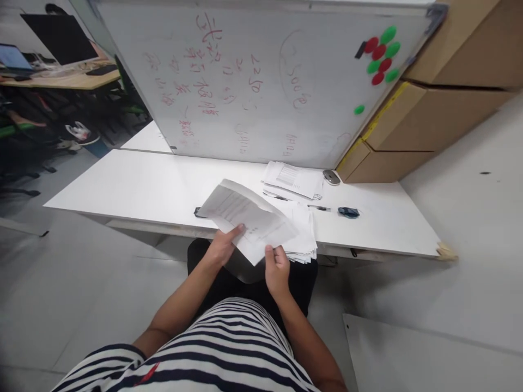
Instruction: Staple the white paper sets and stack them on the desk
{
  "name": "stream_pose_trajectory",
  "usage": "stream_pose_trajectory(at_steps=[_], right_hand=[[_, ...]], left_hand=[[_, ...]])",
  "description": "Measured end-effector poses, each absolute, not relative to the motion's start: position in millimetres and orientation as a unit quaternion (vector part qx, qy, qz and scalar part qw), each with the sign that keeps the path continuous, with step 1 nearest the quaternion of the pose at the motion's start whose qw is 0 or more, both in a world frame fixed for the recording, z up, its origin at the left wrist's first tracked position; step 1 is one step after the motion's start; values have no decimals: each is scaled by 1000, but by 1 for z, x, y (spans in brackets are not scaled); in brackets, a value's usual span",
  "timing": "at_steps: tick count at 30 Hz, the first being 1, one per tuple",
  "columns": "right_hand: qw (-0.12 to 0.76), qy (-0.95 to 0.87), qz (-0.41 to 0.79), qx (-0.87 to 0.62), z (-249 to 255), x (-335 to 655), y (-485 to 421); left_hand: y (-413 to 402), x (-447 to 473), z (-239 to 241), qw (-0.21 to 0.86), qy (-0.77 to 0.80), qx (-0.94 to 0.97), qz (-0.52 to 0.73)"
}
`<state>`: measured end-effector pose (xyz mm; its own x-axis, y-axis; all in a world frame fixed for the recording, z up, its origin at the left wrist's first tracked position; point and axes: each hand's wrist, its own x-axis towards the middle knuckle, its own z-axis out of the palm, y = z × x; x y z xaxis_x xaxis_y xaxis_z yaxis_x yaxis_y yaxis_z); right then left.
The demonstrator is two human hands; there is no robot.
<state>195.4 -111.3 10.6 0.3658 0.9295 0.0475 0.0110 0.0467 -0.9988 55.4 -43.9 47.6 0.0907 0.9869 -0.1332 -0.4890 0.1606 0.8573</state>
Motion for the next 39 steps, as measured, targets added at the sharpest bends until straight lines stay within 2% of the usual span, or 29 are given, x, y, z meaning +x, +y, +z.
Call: stream_pose_trajectory(at_steps=[3,5,8,10,13,21,27,34,36,39], right_hand=[[589,-382,363,-613,7,220,-113],[585,-354,398,-612,3,235,-112],[569,-316,483,-585,1,247,-110],[550,-315,521,-572,2,248,-108],[522,-326,558,-557,6,241,-106],[512,-327,583,-539,0,213,-103],[506,-335,584,-539,-1,204,-103],[429,-420,558,-573,0,201,-95],[418,-437,551,-575,2,200,-95],[410,-443,546,-581,7,197,-98]], left_hand=[[-28,18,33,510,483,427,570],[-10,-17,25,380,548,505,548],[20,-62,13,194,602,659,407],[39,-78,2,132,604,718,320],[55,-86,-14,140,616,731,260],[43,-96,-16,323,598,653,334],[38,-91,-9,334,596,650,332],[41,-99,24,430,553,682,212],[46,-96,37,424,549,683,229],[56,-76,44,338,578,668,324]])
